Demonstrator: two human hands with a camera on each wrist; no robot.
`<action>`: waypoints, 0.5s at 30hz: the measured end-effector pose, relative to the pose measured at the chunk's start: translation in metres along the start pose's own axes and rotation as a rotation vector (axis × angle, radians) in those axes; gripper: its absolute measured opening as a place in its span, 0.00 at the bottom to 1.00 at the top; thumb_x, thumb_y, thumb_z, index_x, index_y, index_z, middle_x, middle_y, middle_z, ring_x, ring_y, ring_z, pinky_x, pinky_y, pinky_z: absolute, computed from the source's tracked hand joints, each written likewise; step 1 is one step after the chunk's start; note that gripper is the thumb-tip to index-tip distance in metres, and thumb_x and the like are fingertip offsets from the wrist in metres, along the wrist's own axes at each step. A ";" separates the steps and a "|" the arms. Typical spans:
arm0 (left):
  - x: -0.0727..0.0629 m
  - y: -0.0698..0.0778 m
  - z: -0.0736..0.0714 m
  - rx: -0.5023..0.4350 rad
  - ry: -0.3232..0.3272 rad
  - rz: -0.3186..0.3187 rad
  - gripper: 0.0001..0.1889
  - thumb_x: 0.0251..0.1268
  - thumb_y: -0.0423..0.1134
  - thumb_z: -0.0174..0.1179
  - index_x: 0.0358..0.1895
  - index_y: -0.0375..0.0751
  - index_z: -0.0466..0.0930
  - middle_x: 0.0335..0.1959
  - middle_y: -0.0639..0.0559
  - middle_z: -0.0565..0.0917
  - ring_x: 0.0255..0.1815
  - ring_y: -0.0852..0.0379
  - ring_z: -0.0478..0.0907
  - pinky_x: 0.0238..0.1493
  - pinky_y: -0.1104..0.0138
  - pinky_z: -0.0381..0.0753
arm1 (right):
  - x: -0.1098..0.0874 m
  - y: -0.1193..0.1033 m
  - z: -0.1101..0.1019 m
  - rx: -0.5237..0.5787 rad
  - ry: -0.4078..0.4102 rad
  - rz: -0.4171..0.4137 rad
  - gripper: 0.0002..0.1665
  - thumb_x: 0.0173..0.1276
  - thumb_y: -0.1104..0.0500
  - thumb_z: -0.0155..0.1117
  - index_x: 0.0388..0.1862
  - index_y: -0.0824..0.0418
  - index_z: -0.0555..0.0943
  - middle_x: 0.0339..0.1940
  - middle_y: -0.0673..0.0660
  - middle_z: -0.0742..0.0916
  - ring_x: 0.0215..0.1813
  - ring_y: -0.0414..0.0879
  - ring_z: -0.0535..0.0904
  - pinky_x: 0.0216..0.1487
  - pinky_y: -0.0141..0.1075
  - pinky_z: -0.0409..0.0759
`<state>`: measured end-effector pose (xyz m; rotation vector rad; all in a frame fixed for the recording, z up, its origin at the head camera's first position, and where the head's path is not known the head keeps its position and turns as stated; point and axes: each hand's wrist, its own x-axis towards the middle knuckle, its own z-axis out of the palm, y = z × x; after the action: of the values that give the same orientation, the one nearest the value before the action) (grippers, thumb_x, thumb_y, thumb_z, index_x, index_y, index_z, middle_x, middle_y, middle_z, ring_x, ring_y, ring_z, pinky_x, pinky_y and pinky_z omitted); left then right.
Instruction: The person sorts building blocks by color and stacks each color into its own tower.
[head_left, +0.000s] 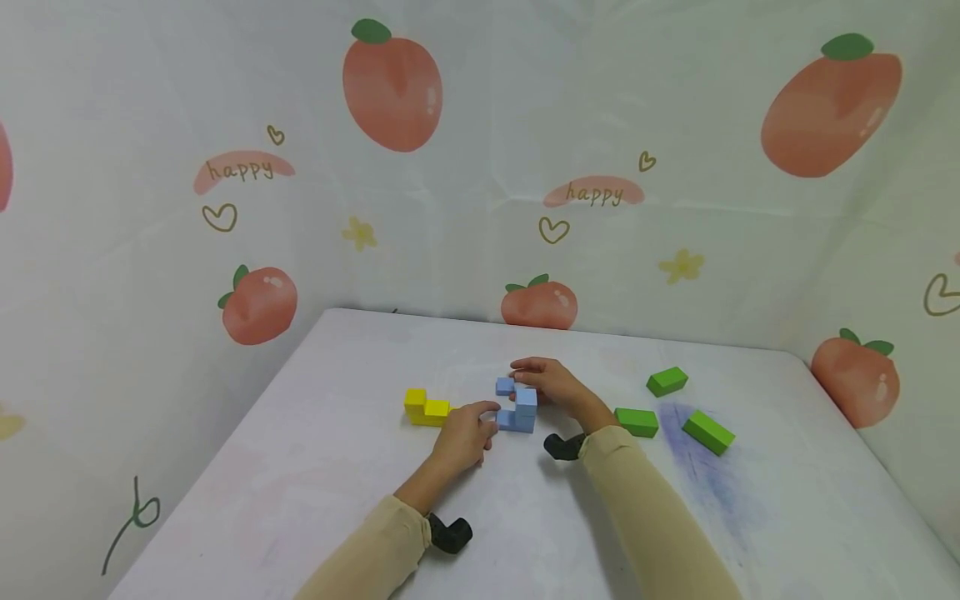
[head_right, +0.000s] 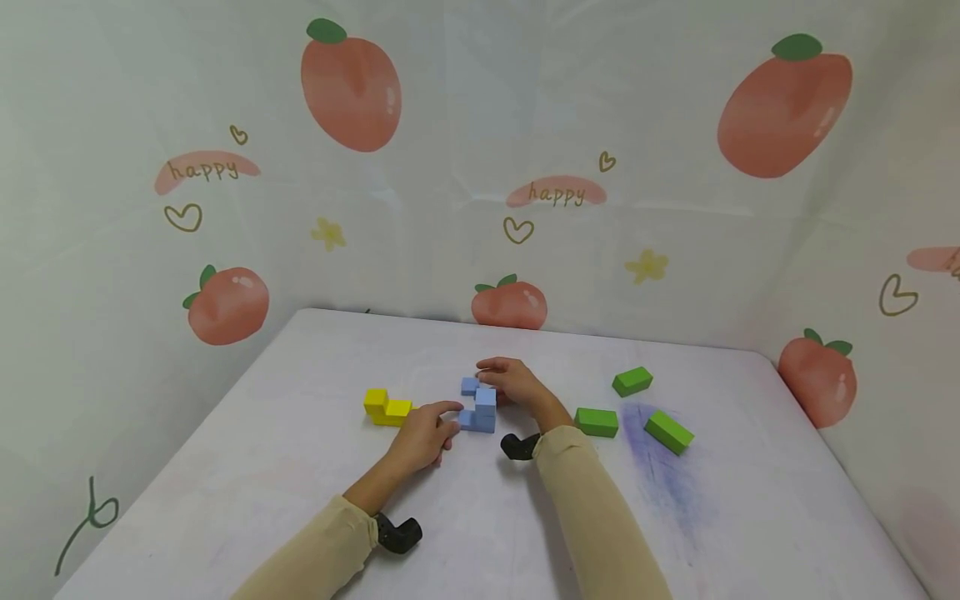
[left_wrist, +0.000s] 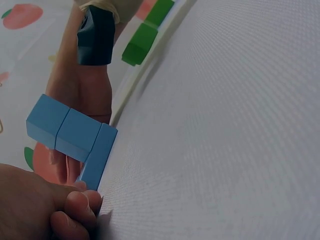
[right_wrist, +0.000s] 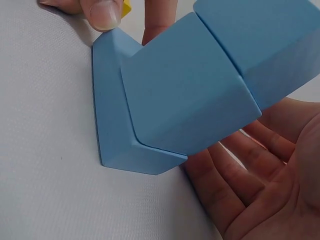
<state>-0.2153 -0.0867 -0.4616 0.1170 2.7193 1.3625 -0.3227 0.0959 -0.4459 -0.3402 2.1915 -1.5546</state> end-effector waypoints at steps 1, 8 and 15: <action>0.000 0.000 0.000 0.000 -0.001 0.000 0.19 0.70 0.34 0.58 0.62 0.41 0.75 0.16 0.53 0.76 0.08 0.59 0.67 0.16 0.69 0.75 | 0.000 0.000 0.000 0.005 -0.002 0.003 0.22 0.74 0.58 0.56 0.65 0.62 0.75 0.60 0.59 0.81 0.52 0.49 0.80 0.51 0.40 0.79; 0.000 0.001 0.000 -0.001 0.000 -0.001 0.19 0.70 0.34 0.58 0.62 0.41 0.75 0.16 0.52 0.76 0.09 0.59 0.67 0.17 0.69 0.75 | 0.003 0.003 -0.001 0.044 -0.018 0.011 0.22 0.74 0.59 0.56 0.65 0.62 0.74 0.60 0.59 0.81 0.50 0.49 0.83 0.54 0.42 0.78; 0.000 0.001 0.000 0.000 0.003 0.004 0.18 0.70 0.33 0.57 0.62 0.41 0.76 0.16 0.53 0.76 0.08 0.60 0.67 0.16 0.69 0.74 | 0.003 0.003 -0.005 0.033 -0.002 0.005 0.23 0.75 0.58 0.56 0.66 0.62 0.74 0.60 0.59 0.81 0.50 0.51 0.82 0.52 0.40 0.79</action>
<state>-0.2150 -0.0865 -0.4607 0.1204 2.7226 1.3654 -0.3274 0.0995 -0.4484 -0.3248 2.1608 -1.5856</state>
